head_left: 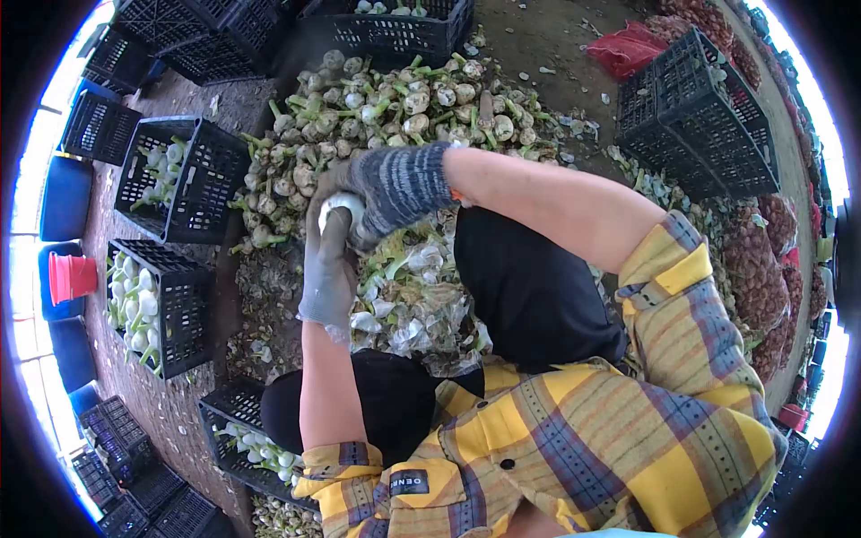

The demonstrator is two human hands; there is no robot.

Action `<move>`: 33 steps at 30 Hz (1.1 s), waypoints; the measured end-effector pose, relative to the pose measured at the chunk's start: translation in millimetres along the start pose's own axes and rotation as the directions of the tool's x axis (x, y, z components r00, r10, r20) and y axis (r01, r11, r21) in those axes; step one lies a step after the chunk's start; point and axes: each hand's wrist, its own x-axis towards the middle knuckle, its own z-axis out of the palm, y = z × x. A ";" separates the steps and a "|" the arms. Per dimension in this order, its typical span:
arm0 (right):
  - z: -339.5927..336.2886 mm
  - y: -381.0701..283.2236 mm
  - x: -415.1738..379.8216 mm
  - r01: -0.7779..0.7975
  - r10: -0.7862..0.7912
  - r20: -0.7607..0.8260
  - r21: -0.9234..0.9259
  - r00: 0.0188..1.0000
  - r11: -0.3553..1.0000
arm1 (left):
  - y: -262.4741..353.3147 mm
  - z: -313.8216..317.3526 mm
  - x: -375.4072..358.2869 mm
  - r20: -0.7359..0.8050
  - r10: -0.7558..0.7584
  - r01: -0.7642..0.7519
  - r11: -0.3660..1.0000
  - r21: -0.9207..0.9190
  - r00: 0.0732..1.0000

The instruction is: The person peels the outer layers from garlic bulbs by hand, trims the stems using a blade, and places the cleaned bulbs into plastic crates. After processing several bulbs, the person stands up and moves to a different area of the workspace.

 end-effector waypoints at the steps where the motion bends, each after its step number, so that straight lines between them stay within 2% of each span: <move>1: -1.3 7.8 -0.1 0.019 -0.019 -0.002 0.090 1.000 0.996 | -3.1 -4.9 2.1 0.002 -0.051 0.051 0.996 -0.079 0.999; 3: 1.2 35.0 3.2 0.057 -0.054 -0.017 0.271 0.998 0.961 | -5.5 -15.0 -0.2 0.020 -0.155 0.156 0.961 -0.228 0.988; 4: -2.3 61.3 -2.7 -0.061 0.059 0.020 0.535 0.998 0.842 | -5.8 -16.4 1.8 0.058 -0.178 0.187 0.933 -0.307 0.982; 5: -6.6 92.5 -2.9 -0.055 0.105 -0.128 0.347 0.986 0.936 | -6.0 -13.7 1.5 0.039 -0.178 0.180 0.921 -0.344 0.983; 6: -21.6 94.3 -16.6 -0.301 0.444 -0.053 0.663 0.895 0.686 | -5.7 -6.4 -0.1 0.021 -0.175 0.170 0.908 -0.383 0.984; 7: -22.5 160.5 -7.8 -0.510 0.584 -0.009 0.475 0.812 0.717 | -4.0 -1.8 -1.8 0.002 -0.174 0.159 0.893 -0.421 0.985; 8: -19.4 189.0 -20.3 -0.598 0.638 -0.223 0.223 0.737 0.769 | -0.6 -1.3 -3.6 0.064 -0.196 0.204 0.875 -0.440 0.978; 9: -16.3 217.0 -32.9 -0.727 0.658 -0.425 -0.002 0.622 0.687 | -3.0 -5.1 -3.2 0.116 -0.186 0.217 0.880 -0.421 0.976; 11: -10.8 281.7 -47.5 -0.852 0.769 -0.403 -0.058 0.496 0.520 | -11.3 1.4 -2.3 -0.027 -0.222 0.191 0.888 -0.418 0.975; 13: -0.4 344.0 -49.7 -0.927 0.837 -0.399 -0.161 0.374 0.338 | -14.5 4.9 0.3 -0.082 -0.288 0.230 0.882 -0.412 0.954; 15: -5.0 341.4 -48.3 -0.935 0.863 -0.360 -0.124 0.355 0.333 | -15.1 8.3 4.3 -0.144 -0.367 0.307 0.895 -0.323 0.919; 19: -7.5 335.7 -42.8 -0.944 0.909 -0.258 -0.055 0.328 0.325 | -19.3 3.2 8.3 -0.171 -0.359 0.321 0.922 -0.217 0.917; 20: -0.7 354.4 -38.5 -0.958 0.927 -0.245 -0.023 0.283 0.286 | -17.9 6.7 9.2 -0.212 -0.355 0.316 0.928 -0.200 0.910; 23: 10.8 395.5 -53.1 -0.946 0.940 -0.248 0.166 0.233 0.278 | -20.6 0.6 9.6 -0.198 -0.360 0.322 0.925 -0.200 0.911; 24: 11.5 397.2 -58.7 -0.872 0.958 -0.186 0.404 0.218 0.277 | -20.5 -0.9 11.1 -0.174 -0.360 0.327 0.925 -0.193 0.916; 26: 13.3 383.6 -71.4 -0.699 0.966 -0.149 0.667 0.213 0.257 | -21.6 -2.4 10.3 -0.223 -0.359 0.334 0.932 -0.142 0.906; 28: 7.0 346.4 -87.0 -0.387 0.963 -0.128 0.897 0.238 0.214 | -21.4 -3.6 10.7 -0.218 -0.329 0.314 0.944 -0.102 0.919; 29: 5.0 320.9 -95.5 -0.211 0.956 -0.133 0.959 0.262 0.191 | -21.6 -3.5 9.2 -0.212 -0.316 0.303 0.948 -0.095 0.925; 30: 3.0 305.5 -110.3 0.001 0.917 -0.172 0.983 0.360 0.184 | -18.8 1.3 7.3 -0.202 -0.302 0.285 0.952 -0.111 0.931; 33: -21.6 160.0 -113.7 0.457 0.913 -0.277 0.882 0.299 0.118 | -13.4 10.7 -1.1 -0.210 -0.294 0.286 0.956 -0.067 0.932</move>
